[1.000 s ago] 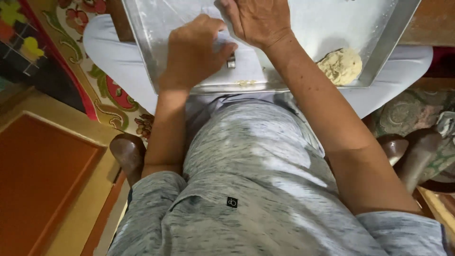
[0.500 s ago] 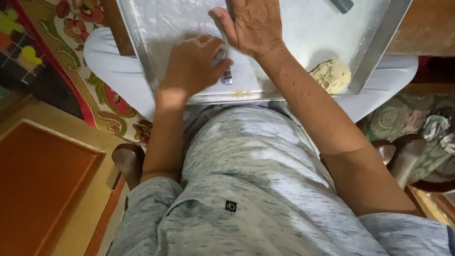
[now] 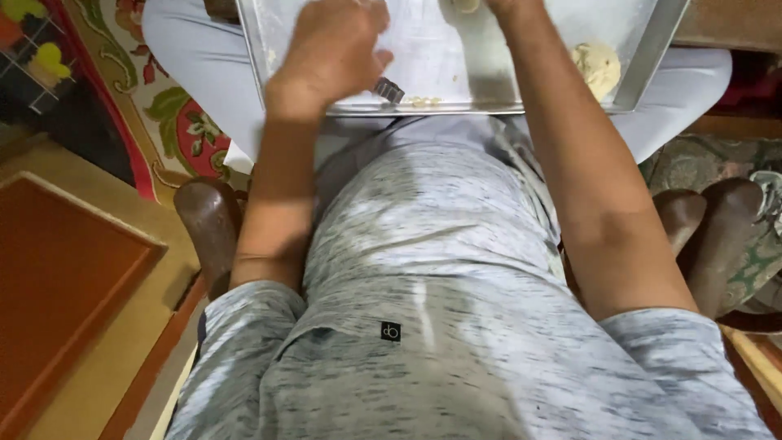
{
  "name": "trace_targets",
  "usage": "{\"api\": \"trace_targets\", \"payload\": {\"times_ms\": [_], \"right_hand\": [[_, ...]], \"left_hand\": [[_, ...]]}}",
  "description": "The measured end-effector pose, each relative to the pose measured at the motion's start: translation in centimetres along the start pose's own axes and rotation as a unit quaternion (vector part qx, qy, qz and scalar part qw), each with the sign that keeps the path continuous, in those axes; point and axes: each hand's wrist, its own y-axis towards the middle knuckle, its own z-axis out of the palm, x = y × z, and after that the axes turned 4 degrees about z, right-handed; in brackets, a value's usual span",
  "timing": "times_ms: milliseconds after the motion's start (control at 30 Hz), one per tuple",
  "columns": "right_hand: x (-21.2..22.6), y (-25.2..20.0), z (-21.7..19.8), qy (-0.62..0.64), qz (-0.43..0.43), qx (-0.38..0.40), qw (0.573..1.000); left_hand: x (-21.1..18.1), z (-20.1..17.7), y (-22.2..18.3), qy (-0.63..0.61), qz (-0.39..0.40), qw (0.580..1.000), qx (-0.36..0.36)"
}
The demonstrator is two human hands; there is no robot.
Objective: Molding dough into star shapes using a cookie cutter on a metal tray while sitting on the floor.
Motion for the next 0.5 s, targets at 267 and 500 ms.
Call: {"api": "trace_targets", "payload": {"times_ms": [267,500], "right_hand": [[-3.5,-0.4,-3.6,0.048,0.065,0.012,0.997],[2.7,1.0,-5.1,0.037,0.002,0.028,0.999]], "left_hand": [[-0.4,-6.3,0.4,-0.023,-0.123,0.990,0.068],[0.0,-5.9,-3.2,0.081,0.023,0.996,0.016]]}}
